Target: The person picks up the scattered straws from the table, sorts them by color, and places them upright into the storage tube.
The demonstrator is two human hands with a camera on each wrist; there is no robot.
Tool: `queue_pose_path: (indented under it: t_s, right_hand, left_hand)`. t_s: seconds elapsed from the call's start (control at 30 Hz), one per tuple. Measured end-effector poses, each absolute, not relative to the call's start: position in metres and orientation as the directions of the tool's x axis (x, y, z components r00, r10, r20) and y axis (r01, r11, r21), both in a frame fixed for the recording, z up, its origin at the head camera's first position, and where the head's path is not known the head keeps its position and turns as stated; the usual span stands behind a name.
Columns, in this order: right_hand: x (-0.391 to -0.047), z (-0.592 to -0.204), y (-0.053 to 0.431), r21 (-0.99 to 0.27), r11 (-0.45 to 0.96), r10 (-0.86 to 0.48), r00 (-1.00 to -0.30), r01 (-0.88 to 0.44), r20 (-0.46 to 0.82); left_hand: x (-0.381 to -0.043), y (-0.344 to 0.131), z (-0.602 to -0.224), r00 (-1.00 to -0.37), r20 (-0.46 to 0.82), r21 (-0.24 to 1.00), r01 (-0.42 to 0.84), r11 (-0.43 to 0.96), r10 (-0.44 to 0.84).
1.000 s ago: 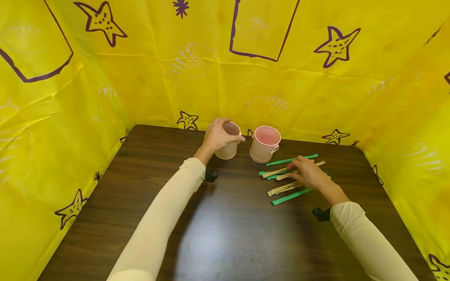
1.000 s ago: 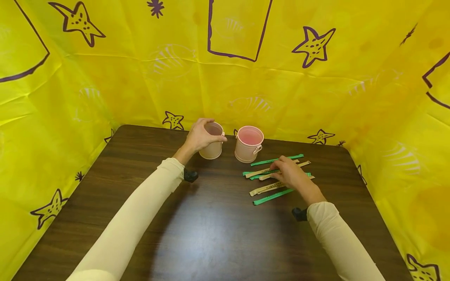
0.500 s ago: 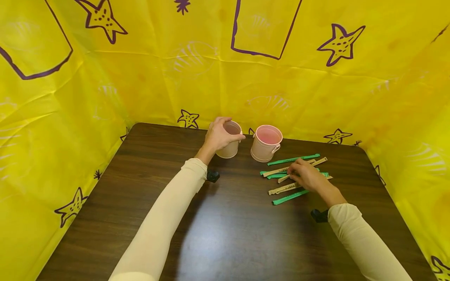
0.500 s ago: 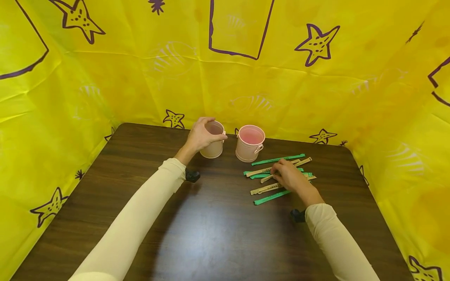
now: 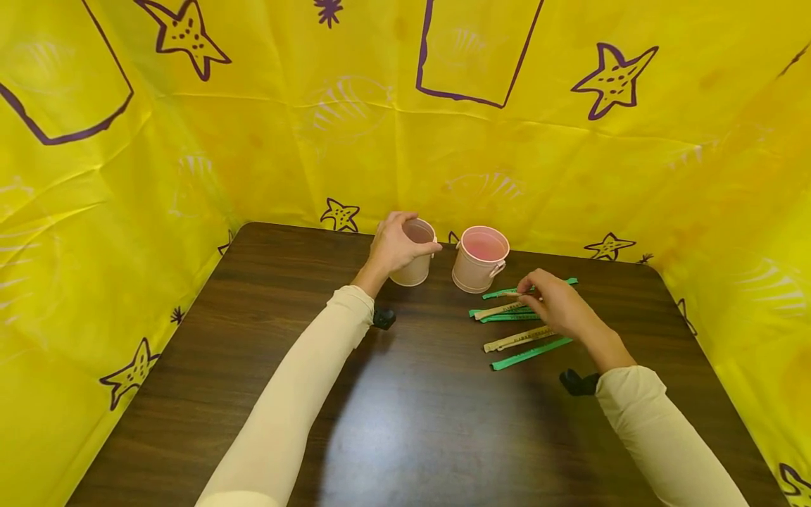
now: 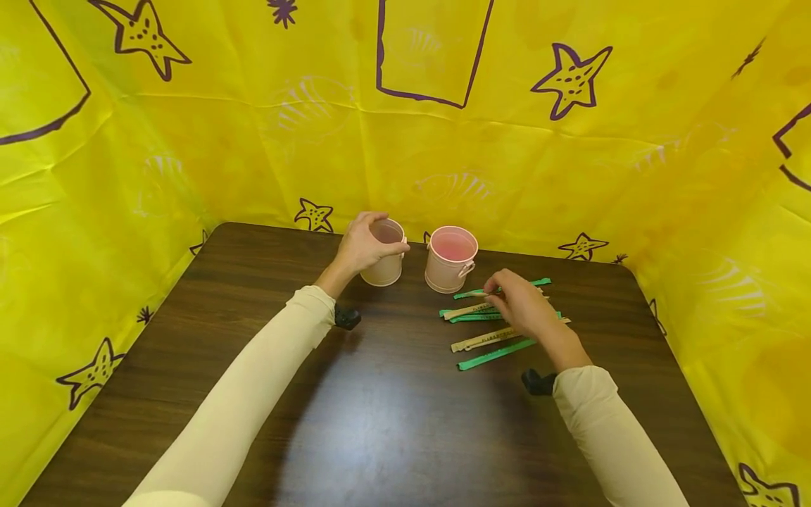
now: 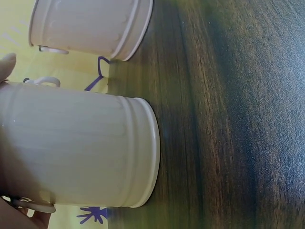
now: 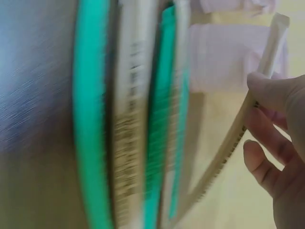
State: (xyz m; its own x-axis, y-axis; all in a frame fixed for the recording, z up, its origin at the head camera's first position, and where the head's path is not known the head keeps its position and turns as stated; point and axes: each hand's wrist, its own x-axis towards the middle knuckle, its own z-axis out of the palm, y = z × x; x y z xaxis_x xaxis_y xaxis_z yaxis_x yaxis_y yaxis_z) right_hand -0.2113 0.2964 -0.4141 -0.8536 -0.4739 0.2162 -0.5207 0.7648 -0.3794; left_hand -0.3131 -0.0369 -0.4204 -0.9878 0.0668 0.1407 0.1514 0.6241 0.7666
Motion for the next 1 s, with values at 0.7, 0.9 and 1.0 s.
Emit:
queue_pose_path:
  t_s: [0.7, 0.9, 1.0]
  right_hand:
    - [-0.22, -0.31, 0.24, -0.904, 0.222, -0.109, -0.931, -0.365, 0.349]
    - [-0.235, -0.301, 0.218, -0.904, -0.162, -0.005, -0.916, -0.395, 0.401]
    - [-0.244, -0.299, 0.206, -0.879, -0.247, 0.05, -0.911, -0.409, 0.41]
  left_hand:
    - [-0.311, -0.036, -0.416, -0.988, 0.129, 0.78, 0.154, 0.606, 0.084]
    - [-0.311, -0.038, -0.417, -0.988, 0.127, 0.768, 0.153, 0.621, 0.085]
    - [-0.312, -0.039, -0.417, -0.987, 0.134, 0.762, 0.157, 0.629, 0.084]
